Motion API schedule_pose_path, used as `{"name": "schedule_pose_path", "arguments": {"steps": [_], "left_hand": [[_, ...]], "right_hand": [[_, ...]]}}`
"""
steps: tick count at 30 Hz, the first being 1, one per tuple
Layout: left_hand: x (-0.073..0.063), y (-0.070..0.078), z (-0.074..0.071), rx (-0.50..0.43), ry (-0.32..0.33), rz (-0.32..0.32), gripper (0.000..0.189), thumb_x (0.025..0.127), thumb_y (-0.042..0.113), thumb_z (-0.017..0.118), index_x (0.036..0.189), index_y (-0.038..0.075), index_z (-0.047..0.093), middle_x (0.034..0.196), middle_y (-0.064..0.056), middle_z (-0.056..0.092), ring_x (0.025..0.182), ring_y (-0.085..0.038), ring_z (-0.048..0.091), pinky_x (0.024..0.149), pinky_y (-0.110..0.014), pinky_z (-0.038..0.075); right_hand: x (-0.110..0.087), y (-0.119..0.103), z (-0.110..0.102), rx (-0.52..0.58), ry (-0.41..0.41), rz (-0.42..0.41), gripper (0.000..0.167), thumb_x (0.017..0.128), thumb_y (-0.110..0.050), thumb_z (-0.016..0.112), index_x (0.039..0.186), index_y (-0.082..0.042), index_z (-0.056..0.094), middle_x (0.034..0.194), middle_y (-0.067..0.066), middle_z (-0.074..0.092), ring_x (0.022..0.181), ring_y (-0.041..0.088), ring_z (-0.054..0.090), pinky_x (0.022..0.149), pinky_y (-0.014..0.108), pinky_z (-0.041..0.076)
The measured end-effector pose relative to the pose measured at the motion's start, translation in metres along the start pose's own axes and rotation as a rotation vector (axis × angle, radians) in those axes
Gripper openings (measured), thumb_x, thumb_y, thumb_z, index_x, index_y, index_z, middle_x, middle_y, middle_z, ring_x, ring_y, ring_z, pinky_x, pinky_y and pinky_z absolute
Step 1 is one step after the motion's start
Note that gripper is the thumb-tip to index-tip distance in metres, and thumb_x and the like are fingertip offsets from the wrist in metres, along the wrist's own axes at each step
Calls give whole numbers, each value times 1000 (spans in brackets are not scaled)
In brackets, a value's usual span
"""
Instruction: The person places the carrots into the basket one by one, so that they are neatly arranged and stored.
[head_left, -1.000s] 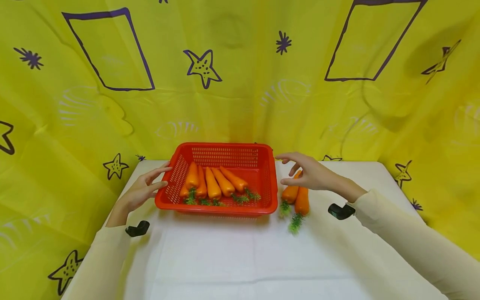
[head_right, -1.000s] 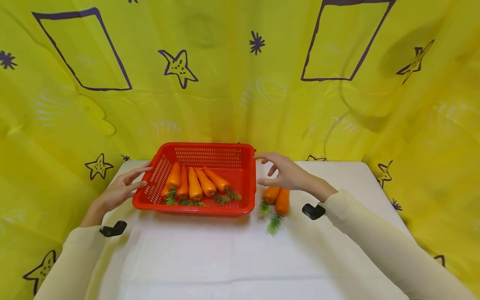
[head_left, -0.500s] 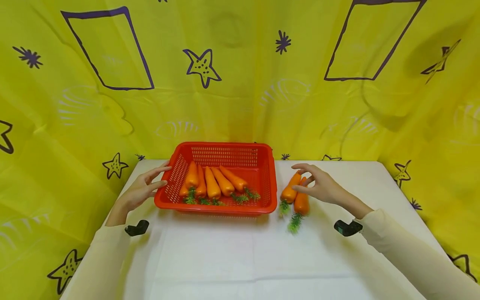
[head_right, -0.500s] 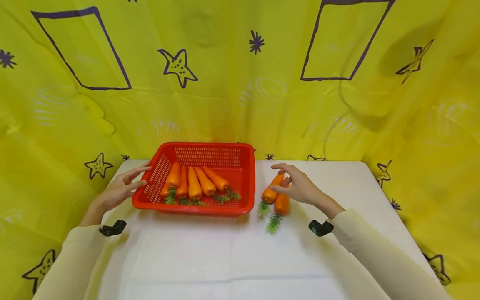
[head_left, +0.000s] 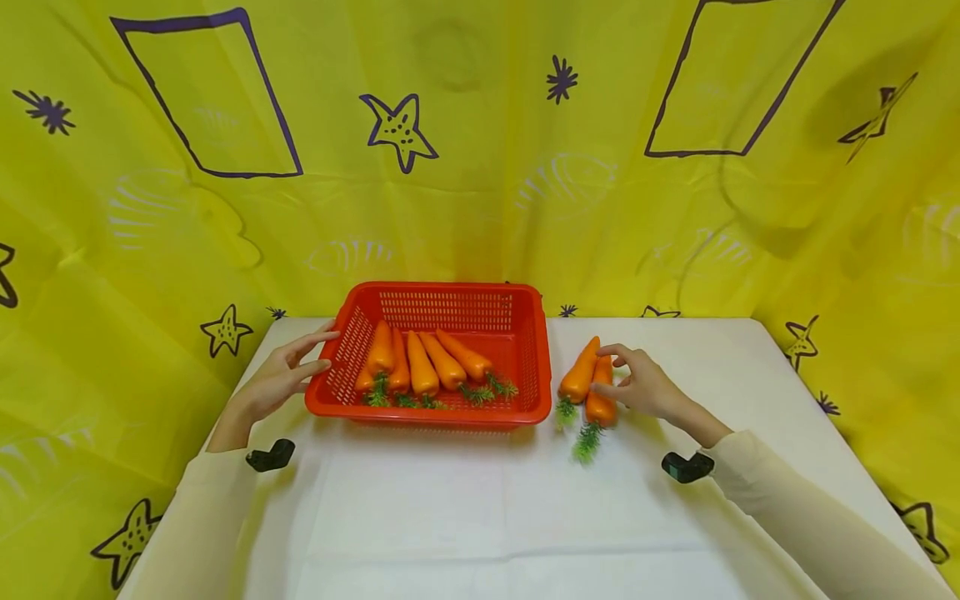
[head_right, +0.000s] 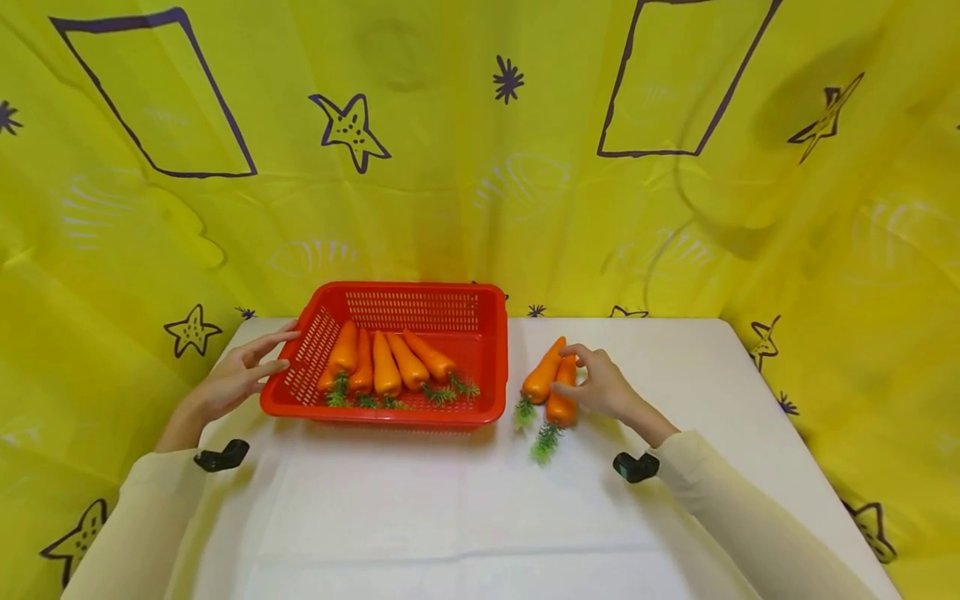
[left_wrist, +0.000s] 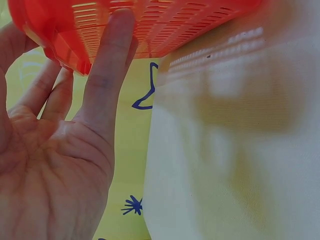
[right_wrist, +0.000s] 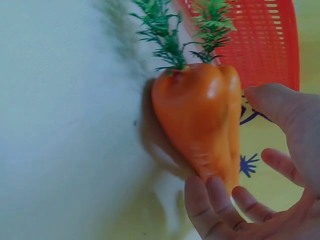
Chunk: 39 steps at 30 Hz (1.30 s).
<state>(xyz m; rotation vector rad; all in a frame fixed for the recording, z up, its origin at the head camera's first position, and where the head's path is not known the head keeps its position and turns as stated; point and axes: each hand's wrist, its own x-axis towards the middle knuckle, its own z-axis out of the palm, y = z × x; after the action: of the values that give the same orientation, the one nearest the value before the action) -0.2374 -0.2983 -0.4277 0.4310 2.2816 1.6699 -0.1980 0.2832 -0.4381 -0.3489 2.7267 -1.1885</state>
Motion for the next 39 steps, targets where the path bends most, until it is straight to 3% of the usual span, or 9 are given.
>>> {"name": "schedule_pose_path", "arguments": {"steps": [3, 7, 13, 17, 22, 28, 39], "left_hand": [[0, 1, 0, 1, 2, 0, 56, 105, 16, 60, 157, 6, 40, 173, -3, 10, 132, -19, 48, 87, -35, 58], [0, 2, 1, -4, 0, 1, 56, 105, 16, 60, 157, 5, 40, 173, -4, 9, 130, -13, 49, 87, -35, 58], [-1, 1, 1, -21, 2, -5, 56, 105, 16, 60, 157, 4, 39, 173, -5, 8, 125, -7, 53, 86, -35, 58], [-1, 1, 1, -27, 4, -9, 56, 105, 16, 60, 157, 4, 39, 173, -4, 8, 123, -5, 54, 86, -35, 59], [0, 1, 1, -19, 3, -13, 57, 105, 16, 60, 157, 6, 39, 173, -3, 9, 134, -18, 48, 88, -34, 58], [1, 0, 0, -25, -2, -11, 56, 106, 15, 59, 157, 6, 39, 173, -1, 9, 150, -41, 25, 89, -32, 57], [1, 0, 0, -26, -6, -9, 56, 106, 14, 59, 158, 5, 38, 173, -3, 8, 151, -44, 22, 88, -32, 57]], "right_hand": [[1, 2, 3, 10, -13, 38, 62, 93, -23, 78, 141, 3, 49, 130, 40, 47, 67, 29, 65, 61, 35, 55], [0, 2, 6, -13, -19, 74, 60, 92, -27, 79, 138, 0, 52, 127, 38, 52, 79, 31, 65, 64, 35, 55], [0, 0, 7, 47, -63, 135, 65, 92, -27, 78, 142, 1, 49, 123, 34, 51, 73, 27, 63, 61, 38, 59], [1, 1, 4, 46, -97, 155, 68, 92, -29, 78, 145, 1, 47, 122, 34, 53, 82, 27, 62, 64, 38, 59], [3, 3, 0, 82, -135, 179, 73, 91, -26, 80, 147, 2, 44, 124, 35, 54, 85, 27, 65, 68, 38, 60], [4, 3, -2, 139, -158, 191, 76, 91, -21, 80, 150, 5, 40, 122, 35, 56, 79, 23, 66, 67, 38, 61], [3, 0, -2, 165, -176, 196, 78, 92, -17, 78, 153, 8, 35, 120, 35, 59, 84, 24, 67, 70, 38, 60]]}}
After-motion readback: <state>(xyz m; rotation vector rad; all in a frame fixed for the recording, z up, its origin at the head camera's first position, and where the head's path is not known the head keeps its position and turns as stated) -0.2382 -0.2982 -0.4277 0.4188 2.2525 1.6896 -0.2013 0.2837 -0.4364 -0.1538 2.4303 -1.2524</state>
